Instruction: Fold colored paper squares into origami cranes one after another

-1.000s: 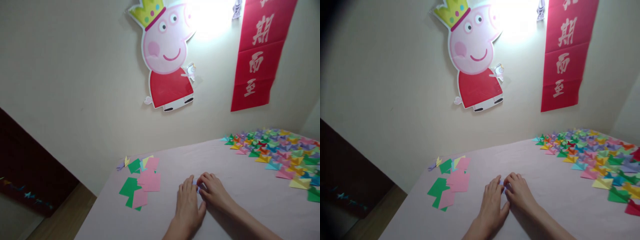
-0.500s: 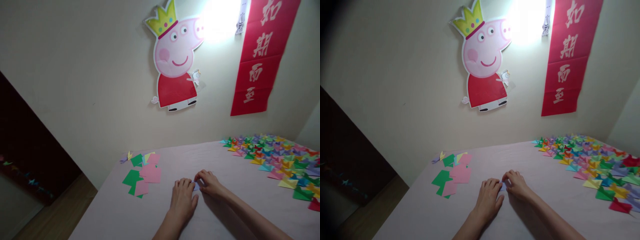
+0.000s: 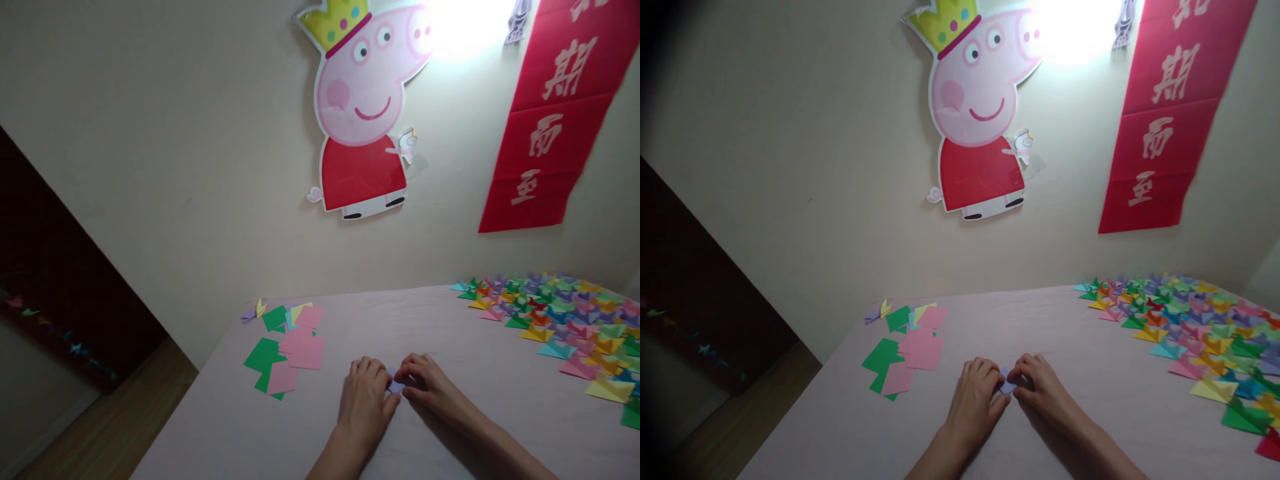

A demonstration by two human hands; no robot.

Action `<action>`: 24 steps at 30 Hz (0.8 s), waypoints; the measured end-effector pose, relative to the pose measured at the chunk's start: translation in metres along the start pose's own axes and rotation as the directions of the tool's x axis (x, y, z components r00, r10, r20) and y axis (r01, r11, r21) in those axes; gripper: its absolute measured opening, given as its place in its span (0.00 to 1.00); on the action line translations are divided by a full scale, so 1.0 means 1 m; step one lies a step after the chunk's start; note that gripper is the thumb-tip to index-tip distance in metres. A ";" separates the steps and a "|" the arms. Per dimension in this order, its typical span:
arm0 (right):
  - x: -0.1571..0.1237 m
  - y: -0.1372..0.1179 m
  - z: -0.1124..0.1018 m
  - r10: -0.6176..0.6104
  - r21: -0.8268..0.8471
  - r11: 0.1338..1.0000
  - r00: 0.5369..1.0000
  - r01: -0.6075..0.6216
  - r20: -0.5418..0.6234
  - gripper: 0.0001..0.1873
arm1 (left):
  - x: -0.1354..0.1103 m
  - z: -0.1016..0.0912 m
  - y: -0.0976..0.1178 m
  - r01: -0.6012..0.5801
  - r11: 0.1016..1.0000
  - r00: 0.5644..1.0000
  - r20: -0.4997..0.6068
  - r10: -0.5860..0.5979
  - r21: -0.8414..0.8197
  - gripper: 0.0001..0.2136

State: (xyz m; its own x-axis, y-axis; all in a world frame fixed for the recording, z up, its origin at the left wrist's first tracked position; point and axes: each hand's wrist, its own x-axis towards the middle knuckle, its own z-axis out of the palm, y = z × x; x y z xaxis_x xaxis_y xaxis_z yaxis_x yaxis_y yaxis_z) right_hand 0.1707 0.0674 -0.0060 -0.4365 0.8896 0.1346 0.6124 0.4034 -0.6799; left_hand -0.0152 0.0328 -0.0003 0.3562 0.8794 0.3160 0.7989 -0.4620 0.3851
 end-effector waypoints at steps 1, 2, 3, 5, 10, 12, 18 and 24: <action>0.001 0.002 0.000 -0.002 0.009 1.000 1.000 0.002 0.010 0.07 | 0.001 0.000 -0.001 0.000 1.000 1.000 -0.008 0.000 -0.013 0.06; 0.001 0.004 0.000 -0.004 0.019 1.000 1.000 0.004 0.017 0.07 | 0.001 0.001 -0.002 -0.001 1.000 1.000 -0.018 0.000 -0.027 0.05; 0.000 0.006 0.001 -0.005 0.027 1.000 1.000 0.004 0.019 0.07 | 0.001 0.001 -0.003 -0.002 0.999 1.000 -0.027 0.000 -0.042 0.04; -0.001 0.007 0.001 -0.001 0.038 0.999 1.000 0.000 0.013 0.06 | 0.000 0.001 -0.004 0.000 0.998 0.999 -0.043 -0.003 -0.067 0.02; -0.002 0.004 0.003 0.021 0.056 0.998 1.000 -0.020 -0.007 0.05 | 0.002 0.002 -0.003 0.050 0.991 0.997 -0.049 -0.056 -0.121 0.05; -0.001 0.005 0.004 0.024 0.053 0.998 1.000 -0.024 -0.013 0.05 | 0.002 0.002 -0.003 0.075 0.986 0.995 -0.053 -0.084 -0.151 0.06; 0.001 0.008 0.008 0.031 0.029 0.999 0.999 -0.029 -0.041 0.06 | 0.003 0.005 -0.001 0.148 0.972 0.984 -0.069 -0.163 -0.184 0.07; 0.001 0.007 0.011 0.040 -0.002 0.999 0.997 -0.040 -0.066 0.09 | 0.005 0.004 0.003 0.212 0.969 0.974 -0.051 -0.220 -0.130 0.05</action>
State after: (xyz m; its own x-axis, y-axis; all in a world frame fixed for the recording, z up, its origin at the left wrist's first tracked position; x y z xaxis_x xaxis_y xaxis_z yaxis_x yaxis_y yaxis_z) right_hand 0.1673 0.0691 -0.0182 -0.3677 0.9170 0.1544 0.6306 0.3679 -0.6833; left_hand -0.0094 0.0358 -0.0007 0.1468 0.9523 0.2675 0.7863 -0.2764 0.5526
